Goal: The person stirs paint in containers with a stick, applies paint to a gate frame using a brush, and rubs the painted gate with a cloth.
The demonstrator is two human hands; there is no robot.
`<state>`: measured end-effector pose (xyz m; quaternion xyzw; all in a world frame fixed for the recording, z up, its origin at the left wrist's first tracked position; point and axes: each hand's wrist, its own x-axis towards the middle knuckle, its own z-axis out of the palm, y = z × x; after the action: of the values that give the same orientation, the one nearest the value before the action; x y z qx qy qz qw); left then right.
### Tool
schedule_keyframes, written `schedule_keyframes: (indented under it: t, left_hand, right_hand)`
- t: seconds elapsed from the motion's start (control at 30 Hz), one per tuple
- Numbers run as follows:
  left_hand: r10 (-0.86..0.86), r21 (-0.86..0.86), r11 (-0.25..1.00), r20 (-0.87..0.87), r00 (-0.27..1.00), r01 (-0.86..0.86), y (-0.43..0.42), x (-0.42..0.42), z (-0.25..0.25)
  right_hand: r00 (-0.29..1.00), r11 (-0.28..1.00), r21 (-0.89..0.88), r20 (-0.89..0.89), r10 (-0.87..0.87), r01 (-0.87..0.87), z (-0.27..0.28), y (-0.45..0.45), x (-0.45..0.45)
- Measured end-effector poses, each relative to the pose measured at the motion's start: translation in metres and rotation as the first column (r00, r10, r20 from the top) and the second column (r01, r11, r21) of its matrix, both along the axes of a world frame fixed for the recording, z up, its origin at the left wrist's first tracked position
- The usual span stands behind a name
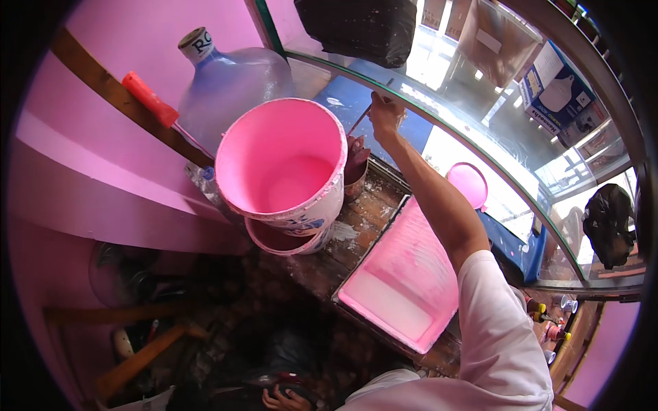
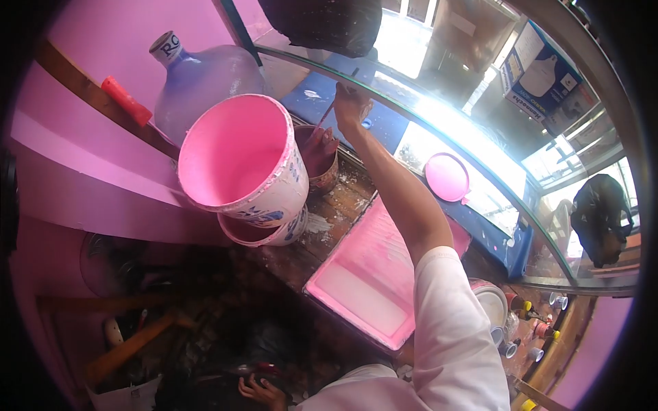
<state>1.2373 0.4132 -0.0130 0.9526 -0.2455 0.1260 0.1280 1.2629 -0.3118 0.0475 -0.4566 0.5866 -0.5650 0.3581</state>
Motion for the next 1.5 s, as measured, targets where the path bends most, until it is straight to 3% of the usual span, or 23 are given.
schedule_keyframes:
  t: [0.1, 0.2, 0.27, 0.37, 0.43, 0.47, 0.63, 0.83, 1.27, 1.43, 1.5]
  left_hand:
    - [-0.002, -0.022, 1.0, -0.012, 1.0, 0.002, 0.001, -0.001, 0.0]
    - [-0.064, 0.071, 0.996, 0.134, 0.989, 0.055, 0.006, 0.0, -0.001]
    - [0.032, 0.008, 0.999, -0.051, 0.998, -0.032, 0.018, -0.002, -0.015]
    - [0.003, 0.028, 1.0, -0.025, 1.0, -0.003, 0.02, -0.002, -0.015]
    - [0.007, 0.023, 1.0, -0.028, 1.0, -0.006, 0.02, -0.003, -0.014]
    - [0.014, 0.018, 1.0, -0.03, 0.999, -0.014, 0.019, -0.003, -0.014]
    - [-0.005, 0.012, 1.0, -0.016, 1.0, 0.005, 0.024, -0.001, -0.02]
    - [-0.014, 0.005, 1.0, 0.003, 1.0, 0.014, 0.028, -0.001, -0.022]
    - [-0.015, -0.007, 1.0, -0.02, 1.0, 0.015, 0.034, 0.004, -0.025]
    - [-0.006, -0.04, 0.999, -0.017, 1.0, 0.005, 0.041, 0.006, -0.036]
    - [0.001, -0.052, 0.999, -0.018, 1.0, -0.002, 0.042, 0.006, -0.036]
  right_hand:
    - [0.995, 0.999, -0.018, -0.095, -0.03, 0.028, 0.002, 0.017, -0.015]
    - [0.978, 0.986, -0.14, -0.199, 0.058, -0.087, 0.002, 0.033, -0.03]
    - [0.976, 0.982, -0.162, -0.209, 0.058, -0.093, 0.004, 0.04, -0.04]
    - [0.976, 0.962, -0.201, -0.154, 0.154, -0.183, 0.014, 0.049, -0.051]
    - [0.963, 0.962, 0.034, 0.024, 0.269, -0.269, 0.032, 0.061, -0.056]
    - [0.964, 0.963, 0.032, 0.025, 0.267, -0.267, 0.036, 0.062, -0.057]
    - [0.945, 0.977, 0.069, -0.251, 0.212, -0.201, 0.03, 0.054, -0.061]
    - [0.963, 0.95, 0.251, -0.142, 0.228, -0.187, 0.045, 0.064, -0.065]
    - [0.963, 0.947, 0.266, -0.143, 0.227, -0.183, 0.042, 0.059, -0.065]
    - [0.983, 0.911, 0.374, 0.007, 0.184, -0.173, 0.033, 0.049, -0.062]
    - [0.972, 0.908, 0.376, -0.063, 0.226, -0.186, 0.035, 0.049, -0.066]
